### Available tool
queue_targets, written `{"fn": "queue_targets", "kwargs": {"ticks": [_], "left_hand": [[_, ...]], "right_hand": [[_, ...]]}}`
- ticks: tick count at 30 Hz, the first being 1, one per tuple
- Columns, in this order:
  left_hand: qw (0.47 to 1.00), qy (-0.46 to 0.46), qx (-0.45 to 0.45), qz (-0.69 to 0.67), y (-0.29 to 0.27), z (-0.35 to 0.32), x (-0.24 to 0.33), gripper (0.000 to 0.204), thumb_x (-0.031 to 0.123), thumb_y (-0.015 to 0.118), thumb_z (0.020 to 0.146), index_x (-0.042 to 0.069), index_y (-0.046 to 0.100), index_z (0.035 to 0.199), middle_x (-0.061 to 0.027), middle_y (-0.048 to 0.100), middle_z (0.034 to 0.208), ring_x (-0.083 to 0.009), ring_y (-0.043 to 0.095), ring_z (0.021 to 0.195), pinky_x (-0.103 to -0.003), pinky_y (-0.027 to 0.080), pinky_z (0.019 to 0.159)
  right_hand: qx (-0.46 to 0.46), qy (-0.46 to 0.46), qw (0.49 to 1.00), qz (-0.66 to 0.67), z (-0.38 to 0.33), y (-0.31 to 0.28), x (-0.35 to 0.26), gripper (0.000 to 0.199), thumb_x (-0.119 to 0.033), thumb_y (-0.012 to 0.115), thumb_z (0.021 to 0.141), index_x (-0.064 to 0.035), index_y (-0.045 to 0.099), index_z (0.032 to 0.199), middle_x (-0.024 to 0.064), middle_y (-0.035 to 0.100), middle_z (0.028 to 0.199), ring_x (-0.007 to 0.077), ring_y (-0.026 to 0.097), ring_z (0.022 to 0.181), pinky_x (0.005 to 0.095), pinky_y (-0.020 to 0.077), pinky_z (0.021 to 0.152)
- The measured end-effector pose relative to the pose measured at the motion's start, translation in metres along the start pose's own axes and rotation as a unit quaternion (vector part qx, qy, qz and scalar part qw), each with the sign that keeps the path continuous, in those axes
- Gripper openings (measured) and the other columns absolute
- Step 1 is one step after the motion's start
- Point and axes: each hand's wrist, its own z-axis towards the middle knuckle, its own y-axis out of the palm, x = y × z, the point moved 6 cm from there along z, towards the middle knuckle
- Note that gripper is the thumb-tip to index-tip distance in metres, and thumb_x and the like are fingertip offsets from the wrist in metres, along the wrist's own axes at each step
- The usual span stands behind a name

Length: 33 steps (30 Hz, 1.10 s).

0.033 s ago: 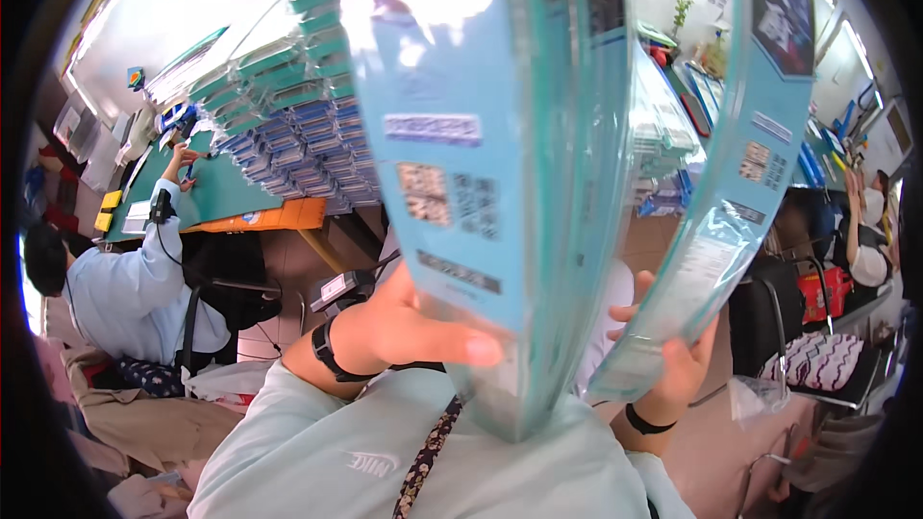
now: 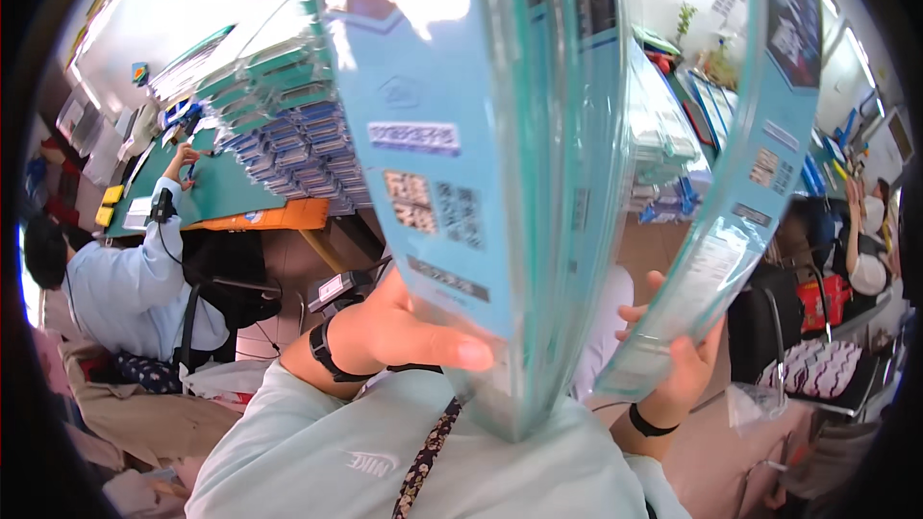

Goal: Organizing and stacking plastic-packaged fishing line or similar items on a workspace.

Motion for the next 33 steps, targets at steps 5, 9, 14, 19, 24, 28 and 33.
{"fn": "queue_targets", "kwargs": {"ticks": [5, 9, 14, 19, 24, 28, 33], "left_hand": [[0.999, 0.043, 0.005, -0.007, -0.011, -0.010, 0.016, 0.056, 0.001, 0.071, 0.072, 0.002, 0.050, 0.125, -0.0084, 0.059, 0.116, -0.0180, 0.055, 0.107, -0.035, 0.045, 0.089], [0.990, 0.041, 0.135, -0.023, -0.021, -0.030, 0.028, 0.058, -0.001, 0.073, 0.069, 0.001, 0.052, 0.123, -0.0081, 0.060, 0.115, -0.0177, 0.056, 0.104, -0.034, 0.045, 0.088], [0.964, 0.192, 0.165, -0.078, -0.037, -0.052, 0.047, 0.067, 0.002, 0.078, 0.064, -0.002, 0.050, 0.125, -0.0131, 0.060, 0.117, -0.0248, 0.059, 0.104, -0.039, 0.047, 0.086], [0.898, 0.359, 0.053, -0.248, -0.008, -0.020, 0.093, 0.110, 0.011, 0.084, 0.060, 0.014, 0.016, 0.147, -0.0083, 0.036, 0.137, -0.0380, 0.039, 0.125, -0.049, 0.046, 0.097], [0.916, 0.397, -0.055, -0.021, -0.054, -0.058, 0.121, 0.110, 0.007, 0.083, 0.060, 0.017, 0.015, 0.147, -0.0051, 0.037, 0.135, -0.0299, 0.041, 0.125, -0.051, 0.042, 0.102], [0.924, 0.382, -0.009, 0.007, -0.073, -0.072, 0.128, 0.110, 0.007, 0.083, 0.060, 0.017, 0.015, 0.147, -0.0057, 0.038, 0.135, -0.0297, 0.042, 0.124, -0.051, 0.043, 0.102], [0.931, 0.362, 0.013, 0.034, -0.085, -0.088, 0.138, 0.110, 0.006, 0.082, 0.060, 0.016, 0.015, 0.147, -0.0065, 0.038, 0.134, -0.0294, 0.043, 0.124, -0.051, 0.043, 0.102]], "right_hand": [[0.013, -0.050, 0.999, 0.010, 0.018, -0.024, -0.028, 0.076, -0.015, 0.063, 0.081, -0.0007, 0.018, 0.141, 0.0354, 0.042, 0.127, 0.0446, 0.064, 0.086, 0.0458, 0.0599, 0.058], [0.015, -0.106, 0.992, -0.068, 0.052, -0.003, -0.060, 0.075, -0.018, 0.060, 0.084, -0.0010, 0.016, 0.142, 0.0319, 0.042, 0.129, 0.0349, 0.066, 0.081, 0.0398, 0.0602, 0.054], [-0.026, -0.130, 0.983, -0.124, 0.097, 0.024, -0.107, 0.063, -0.023, 0.050, 0.091, -0.0015, 0.020, 0.142, 0.0258, 0.049, 0.121, 0.0217, 0.066, 0.074, 0.0290, 0.0572, 0.051], [0.028, -0.155, 0.980, -0.125, 0.141, 0.072, -0.113, 0.050, -0.024, 0.047, 0.096, 0.0050, 0.036, 0.135, 0.0210, 0.059, 0.112, 0.0185, 0.063, 0.096, 0.0230, 0.0531, 0.080], [-0.107, -0.030, 0.994, -0.024, 0.211, 0.099, -0.093, 0.049, -0.017, 0.046, 0.097, 0.0133, 0.032, 0.132, 0.0251, 0.045, 0.128, 0.0224, 0.053, 0.111, 0.0285, 0.0452, 0.094], [-0.167, 0.052, 0.984, 0.044, 0.244, 0.119, -0.089, 0.052, -0.014, 0.044, 0.098, 0.0131, 0.022, 0.137, 0.0269, 0.036, 0.136, 0.0220, 0.048, 0.116, 0.0283, 0.0428, 0.093], [-0.228, 0.081, 0.969, 0.052, 0.267, 0.180, -0.086, 0.048, -0.016, 0.049, 0.096, 0.0154, 0.034, 0.129, 0.0268, 0.047, 0.124, 0.0224, 0.050, 0.113, 0.0280, 0.0409, 0.093]]}}
